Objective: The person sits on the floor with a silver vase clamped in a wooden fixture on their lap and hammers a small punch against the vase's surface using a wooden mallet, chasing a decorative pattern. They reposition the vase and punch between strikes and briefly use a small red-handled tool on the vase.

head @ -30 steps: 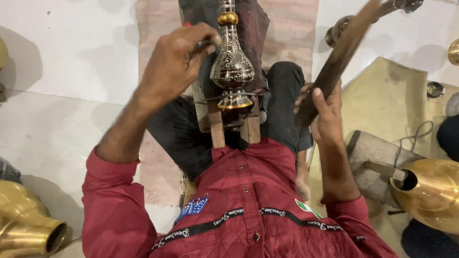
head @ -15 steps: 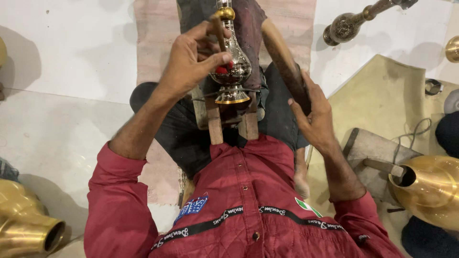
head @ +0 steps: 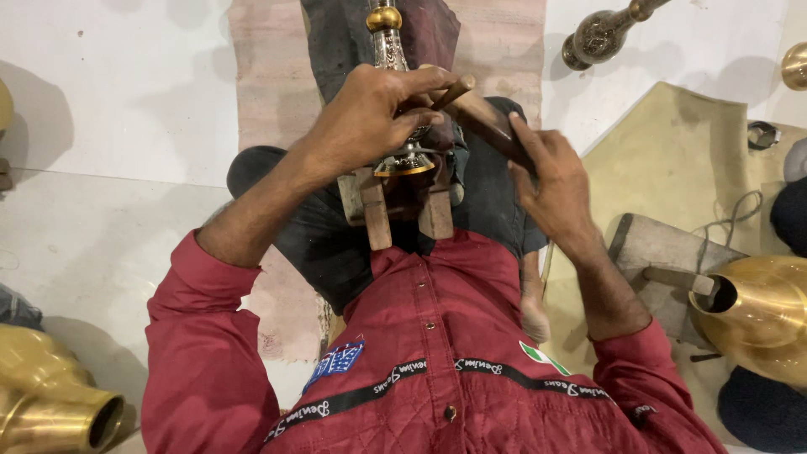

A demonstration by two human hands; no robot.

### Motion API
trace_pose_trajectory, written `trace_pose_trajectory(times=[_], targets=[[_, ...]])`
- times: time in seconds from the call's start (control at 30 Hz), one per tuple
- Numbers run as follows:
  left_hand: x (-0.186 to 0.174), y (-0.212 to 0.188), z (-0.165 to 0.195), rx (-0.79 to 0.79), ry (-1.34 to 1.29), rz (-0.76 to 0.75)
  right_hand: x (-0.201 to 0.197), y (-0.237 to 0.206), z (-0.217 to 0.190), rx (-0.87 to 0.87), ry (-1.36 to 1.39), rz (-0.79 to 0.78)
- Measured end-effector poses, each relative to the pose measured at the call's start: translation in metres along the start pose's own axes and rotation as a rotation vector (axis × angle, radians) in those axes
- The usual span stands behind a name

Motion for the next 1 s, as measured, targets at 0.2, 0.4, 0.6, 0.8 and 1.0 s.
trace_pose_trajectory(times=[0.2,0.4,0.6,0.8,1.0], targets=[[0.003,0.006,0.001,0.052,0.115,-0.008,-0.008,0.006,0.007,0.031,-0.050,-0.060],[-0.001,0.006,0.002,0.002,0.113,-0.042,-0.041,0.012,0.009,-0.056,-0.020,0.065],[-0.002,0.005,0.006,-0.006,0.093,-0.050,-0.048,0.018,0.016,0.032,0.592,0.097],[0.001,0.006,0.006,-0.036,0.100,-0.058,-0.061,0.021,0.002,-0.115,0.087,0.073],[0.006,0.005,0.006,-0.023,0.040,-0.029,-0.069,0.028,0.004,-0.101,0.024,0.060]])
Point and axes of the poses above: each hand's wrist, its own y-axis towards the middle knuckle, its own x-axis out of the palm, z = x × y, the point moved 6 cm from there along y, towards the middle knuckle, and after that the axes turned 2 degrees about -x, right-handed, at the moved point
